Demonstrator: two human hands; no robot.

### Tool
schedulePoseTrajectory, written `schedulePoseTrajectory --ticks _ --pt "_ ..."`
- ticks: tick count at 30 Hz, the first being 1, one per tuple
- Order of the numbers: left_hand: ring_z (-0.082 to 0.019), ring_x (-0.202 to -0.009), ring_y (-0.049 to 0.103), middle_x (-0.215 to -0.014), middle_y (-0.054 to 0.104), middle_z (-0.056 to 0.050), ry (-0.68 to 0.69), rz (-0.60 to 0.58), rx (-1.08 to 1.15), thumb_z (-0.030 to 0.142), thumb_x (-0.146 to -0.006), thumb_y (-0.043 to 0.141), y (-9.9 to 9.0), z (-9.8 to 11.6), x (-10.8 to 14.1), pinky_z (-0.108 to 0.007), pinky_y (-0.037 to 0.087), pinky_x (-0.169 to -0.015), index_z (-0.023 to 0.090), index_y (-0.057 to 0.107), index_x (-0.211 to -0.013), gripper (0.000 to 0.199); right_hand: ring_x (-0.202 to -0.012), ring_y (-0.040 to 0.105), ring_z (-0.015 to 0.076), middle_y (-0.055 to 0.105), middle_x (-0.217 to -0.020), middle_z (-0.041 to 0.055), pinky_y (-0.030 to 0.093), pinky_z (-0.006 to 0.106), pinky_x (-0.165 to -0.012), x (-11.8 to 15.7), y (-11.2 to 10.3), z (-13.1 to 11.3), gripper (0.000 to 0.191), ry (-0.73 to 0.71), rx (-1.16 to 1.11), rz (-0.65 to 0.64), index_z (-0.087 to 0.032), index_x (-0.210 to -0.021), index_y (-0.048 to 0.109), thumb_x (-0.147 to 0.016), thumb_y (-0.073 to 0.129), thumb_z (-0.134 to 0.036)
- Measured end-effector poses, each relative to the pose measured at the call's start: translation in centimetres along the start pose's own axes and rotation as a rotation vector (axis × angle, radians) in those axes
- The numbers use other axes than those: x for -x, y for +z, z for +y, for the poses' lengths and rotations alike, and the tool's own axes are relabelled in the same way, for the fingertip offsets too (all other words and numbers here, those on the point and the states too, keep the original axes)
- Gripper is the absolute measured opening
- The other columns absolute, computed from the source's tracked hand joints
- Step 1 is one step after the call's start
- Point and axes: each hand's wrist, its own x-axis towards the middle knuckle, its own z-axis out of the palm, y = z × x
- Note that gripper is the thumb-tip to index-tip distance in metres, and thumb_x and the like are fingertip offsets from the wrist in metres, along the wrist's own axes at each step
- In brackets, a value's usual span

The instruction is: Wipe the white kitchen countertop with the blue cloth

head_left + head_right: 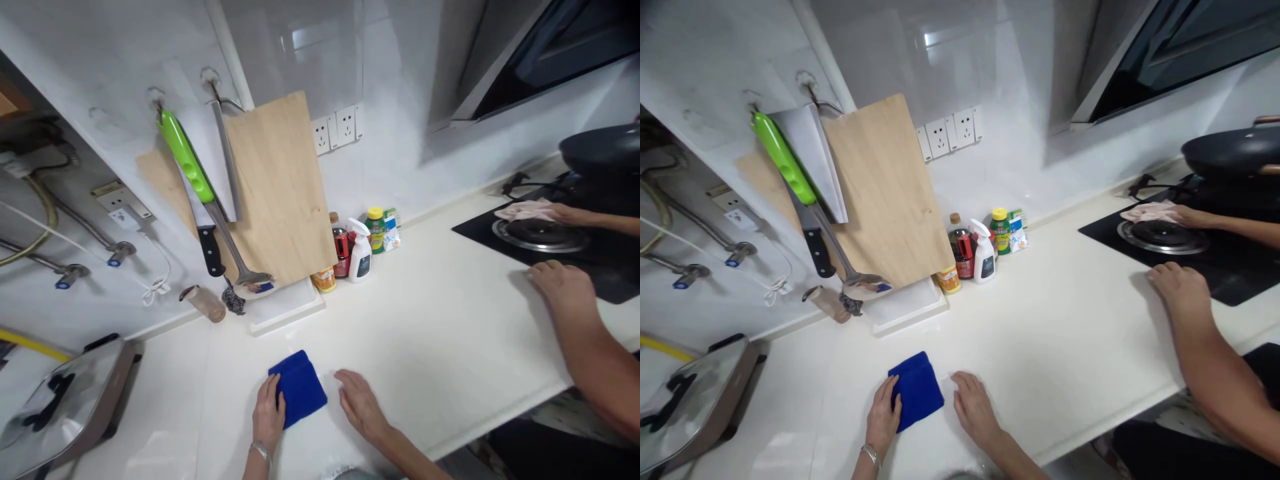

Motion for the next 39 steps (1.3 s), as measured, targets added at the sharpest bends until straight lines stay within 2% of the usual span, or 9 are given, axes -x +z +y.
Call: schedulePoseTrajectory --ticks 5,10,14,17,21,26,29,34,39 --pt "-0.022 -0.121 0.057 -0.126 0.063 -0.011 -0.055 -0.056 0.002 0.031 -0.091 0.039 -1.3 0.2 -0.8 -0.043 0.049 -0.105 0.020 0.058 -0.129 0.044 -0.120 0.053 0.0236 0.060 -0.130 0.0108 0.049 0.044 -0.099 -5.1 3.7 -2.5 0.048 -0.141 0.016 -0.086 -0.021 -0.136 0.048 -0.089 0.039 -0.014" --pt "-0.020 -0.100 0.064 -0.109 0.065 -0.008 -0.094 -0.108 0.073 0.030 -0.088 0.041 -2.6 0.8 -1.1 -0.038 0.056 -0.087 0.023 0.062 -0.112 0.033 -0.118 0.051 0.0260 0.063 -0.124 0.0110 0.046 0.043 -0.098 -6.6 6.4 -3.4 0.050 -0.161 0.098 -0.141 -0.017 -0.132 0.052 -0.083 0.044 -0.012" --pt "-0.020 -0.099 0.064 -0.101 0.067 -0.006 -0.048 -0.123 0.118 0.028 -0.087 0.043 -3.0 0.8 -1.1 -0.037 0.054 -0.089 0.024 0.062 -0.099 0.023 -0.106 0.053 0.0249 0.063 -0.110 0.0122 0.045 0.042 -0.092 -6.5 7.0 -3.5 0.042 -0.128 0.096 -0.125 -0.015 -0.122 0.058 -0.082 0.045 -0.011" --pt "-0.020 -0.091 0.067 -0.094 0.070 -0.005 -0.032 -0.141 0.139 0.035 -0.090 0.042 -3.4 0.2 -1.2 -0.038 0.055 -0.087 0.024 0.063 -0.099 0.025 -0.094 0.052 0.0219 0.061 -0.095 0.0083 0.044 0.040 -0.089 -6.3 6.9 -3.7 0.026 -0.107 0.084 -0.104 -0.018 -0.100 0.064 -0.084 0.044 -0.011" --pt "-0.019 -0.082 0.068 -0.094 0.072 -0.005 -0.019 -0.124 0.248 0.047 -0.091 0.044 -4.0 -0.3 -2.1 -0.036 0.056 -0.083 0.025 0.064 -0.101 0.032 -0.096 0.052 0.0201 0.060 -0.099 0.0075 0.043 0.039 -0.092 -7.0 6.5 -4.0 0.019 -0.108 0.078 -0.065 -0.019 -0.091 0.062 -0.085 0.045 -0.012" --pt "-0.021 -0.091 0.069 -0.102 0.073 -0.006 -0.113 -0.064 0.356 0.055 -0.088 0.047 -3.2 -0.5 -4.4 -0.038 0.056 -0.087 0.024 0.066 -0.104 0.040 -0.104 0.054 0.0214 0.063 -0.108 0.0101 0.043 0.043 -0.098 -10.0 7.0 -3.9 0.023 -0.057 0.106 -0.023 -0.018 -0.103 0.060 -0.088 0.043 -0.015" --pt "-0.024 -0.097 0.068 -0.106 0.072 -0.009 -0.159 -0.032 0.334 0.059 -0.086 0.045 -2.1 -1.5 -5.5 -0.043 0.056 -0.090 0.021 0.066 -0.106 0.048 -0.122 0.049 0.0256 0.061 -0.126 0.0142 0.038 0.049 -0.107 -10.8 7.4 -4.6 0.033 -0.044 0.140 -0.015 -0.015 -0.118 0.058 -0.090 0.041 -0.016" --pt "-0.030 -0.127 0.053 -0.131 0.060 -0.017 -0.059 0.083 0.105 0.060 -0.086 0.038 -0.8 -5.3 -6.8 -0.051 0.042 -0.110 0.015 0.059 -0.123 0.062 -0.146 0.024 0.0273 0.045 -0.150 0.0080 0.018 0.050 -0.121 -9.5 7.0 -7.3 0.052 -0.313 0.132 -0.326 -0.018 -0.143 0.043 -0.095 0.042 -0.038" --pt "-0.038 -0.144 0.030 -0.149 0.045 -0.022 -0.142 0.146 -0.174 0.056 -0.090 0.026 0.5 -8.0 -7.5 -0.062 0.027 -0.115 0.009 0.049 -0.136 0.070 -0.149 0.016 0.0262 0.032 -0.159 0.0030 0.011 0.053 -0.123 -8.7 6.4 -7.3 0.056 -0.236 0.022 -0.464 -0.025 -0.150 0.032 -0.098 0.033 -0.045"
